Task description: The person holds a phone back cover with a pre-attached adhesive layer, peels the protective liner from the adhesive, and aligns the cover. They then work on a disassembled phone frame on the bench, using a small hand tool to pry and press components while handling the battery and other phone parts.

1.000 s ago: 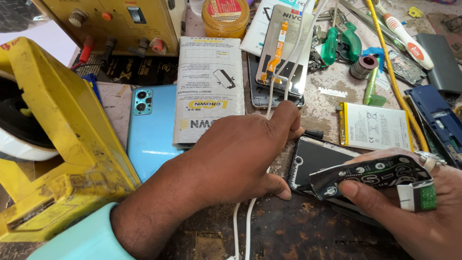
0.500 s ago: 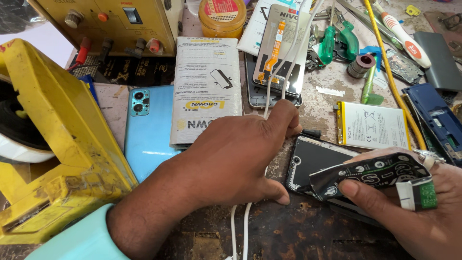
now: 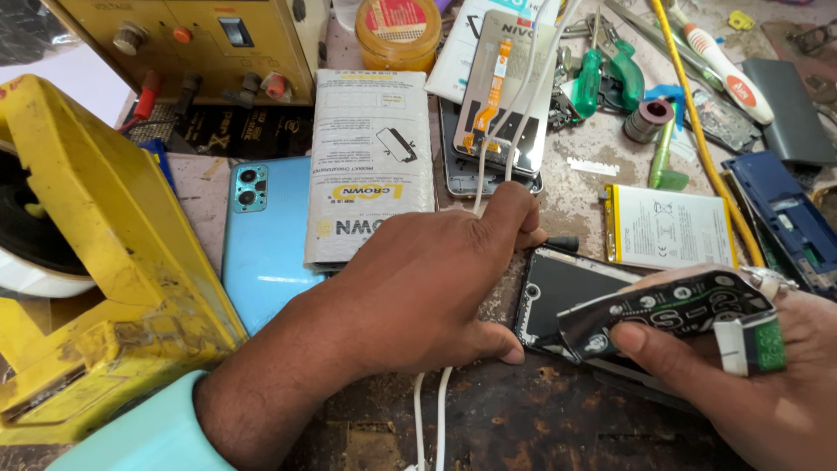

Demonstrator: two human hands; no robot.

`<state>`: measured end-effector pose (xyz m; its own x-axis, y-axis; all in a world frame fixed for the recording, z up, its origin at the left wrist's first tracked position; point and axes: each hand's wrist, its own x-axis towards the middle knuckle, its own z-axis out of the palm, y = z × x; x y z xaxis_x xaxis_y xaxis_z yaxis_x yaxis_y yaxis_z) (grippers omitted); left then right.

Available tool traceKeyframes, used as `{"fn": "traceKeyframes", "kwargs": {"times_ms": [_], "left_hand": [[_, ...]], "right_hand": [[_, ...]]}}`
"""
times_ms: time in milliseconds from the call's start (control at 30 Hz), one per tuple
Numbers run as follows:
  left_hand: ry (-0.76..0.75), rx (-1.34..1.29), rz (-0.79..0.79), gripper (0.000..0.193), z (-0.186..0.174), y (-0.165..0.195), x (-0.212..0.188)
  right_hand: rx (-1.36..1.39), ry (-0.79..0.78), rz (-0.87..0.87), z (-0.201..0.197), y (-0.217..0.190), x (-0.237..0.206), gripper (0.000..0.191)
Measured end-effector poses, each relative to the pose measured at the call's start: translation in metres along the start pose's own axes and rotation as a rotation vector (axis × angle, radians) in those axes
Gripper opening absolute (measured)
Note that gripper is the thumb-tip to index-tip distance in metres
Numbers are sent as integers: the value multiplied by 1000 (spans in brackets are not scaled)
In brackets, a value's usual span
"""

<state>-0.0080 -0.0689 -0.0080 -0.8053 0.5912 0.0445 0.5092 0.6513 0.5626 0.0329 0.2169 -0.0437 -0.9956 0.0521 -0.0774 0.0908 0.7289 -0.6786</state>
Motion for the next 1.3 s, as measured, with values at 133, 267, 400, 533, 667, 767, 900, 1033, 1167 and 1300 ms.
{"fn": "traceKeyframes", "kwargs": {"times_ms": [133,267,400,533,667,767,900,1033,1167,1300], "left_hand": [[32,-9,40,87,1,-3,0],[35,-20,50,91,2,-5,2],[48,-32,68,93,3,-7,1],[41,-34,66,95,3,-6,1],[-9,-19,8,97,2,-6,2],[21,-43,43,100,2,-6,2],[5,-32,24,103,5,-8,4],[67,-43,104,102,7,-10,3],[-69,-24,-71,100,6,-10,4],[23,-41,49,98,5,-8,4]], "right_hand": [[171,104,2,-2,30,11,32],[581,120,-157,-17,75,35,31],[638,211,-100,-31,117,40,33],[659,241,-106,-33,138,33,33],[653,252,-98,-34,140,25,32],[639,250,-95,-32,136,22,32],[609,237,-91,-25,126,21,32],[563,208,-87,-14,111,16,32],[494,187,-91,1,94,7,32],[408,190,-97,11,79,-6,32]]}}
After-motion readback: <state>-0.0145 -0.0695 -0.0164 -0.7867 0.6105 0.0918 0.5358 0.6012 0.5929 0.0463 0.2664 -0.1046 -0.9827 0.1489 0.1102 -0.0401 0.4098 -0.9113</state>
